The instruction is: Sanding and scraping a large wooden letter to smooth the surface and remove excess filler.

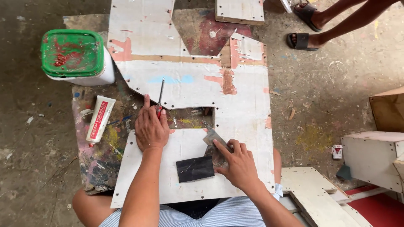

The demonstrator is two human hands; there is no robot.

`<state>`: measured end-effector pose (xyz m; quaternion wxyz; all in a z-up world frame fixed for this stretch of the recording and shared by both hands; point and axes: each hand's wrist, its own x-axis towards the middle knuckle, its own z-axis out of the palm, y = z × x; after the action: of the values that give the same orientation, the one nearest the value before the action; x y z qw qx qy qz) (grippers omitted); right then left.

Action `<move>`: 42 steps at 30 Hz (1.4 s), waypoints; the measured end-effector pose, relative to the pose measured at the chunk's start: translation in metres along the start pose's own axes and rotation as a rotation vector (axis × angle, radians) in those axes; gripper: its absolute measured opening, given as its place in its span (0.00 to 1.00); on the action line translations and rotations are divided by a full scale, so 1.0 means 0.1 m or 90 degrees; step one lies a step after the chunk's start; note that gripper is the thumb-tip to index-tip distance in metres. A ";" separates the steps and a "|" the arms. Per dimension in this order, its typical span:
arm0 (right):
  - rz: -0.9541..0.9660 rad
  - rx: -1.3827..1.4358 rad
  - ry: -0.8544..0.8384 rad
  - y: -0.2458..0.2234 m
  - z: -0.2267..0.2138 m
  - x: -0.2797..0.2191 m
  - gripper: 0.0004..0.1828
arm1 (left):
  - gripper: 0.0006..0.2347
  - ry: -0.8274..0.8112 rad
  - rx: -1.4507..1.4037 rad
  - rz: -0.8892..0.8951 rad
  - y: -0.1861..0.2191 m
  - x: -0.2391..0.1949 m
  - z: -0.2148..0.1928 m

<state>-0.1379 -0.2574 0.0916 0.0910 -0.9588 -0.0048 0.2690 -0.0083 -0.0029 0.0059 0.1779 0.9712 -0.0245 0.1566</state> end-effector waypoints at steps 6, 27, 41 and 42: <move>0.034 0.097 0.054 0.16 0.07 -0.10 0.60 | 0.16 -0.001 -0.015 -0.002 -0.01 0.00 0.03; 0.089 0.930 0.362 0.83 -0.85 0.18 0.09 | 0.15 -0.026 0.074 -0.032 0.02 0.01 0.03; 0.192 1.002 0.343 1.17 -0.32 1.74 0.18 | 0.15 -0.020 0.073 -0.038 -0.01 0.00 0.08; 0.197 1.001 0.331 1.21 -0.31 1.88 0.16 | 0.15 -0.023 0.069 -0.041 -0.01 0.01 0.07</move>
<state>0.0342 -0.3707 -0.0011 0.6925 -0.6377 0.3365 -0.0256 -0.0055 -0.0047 -0.0006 0.1296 0.9824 0.0116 0.1341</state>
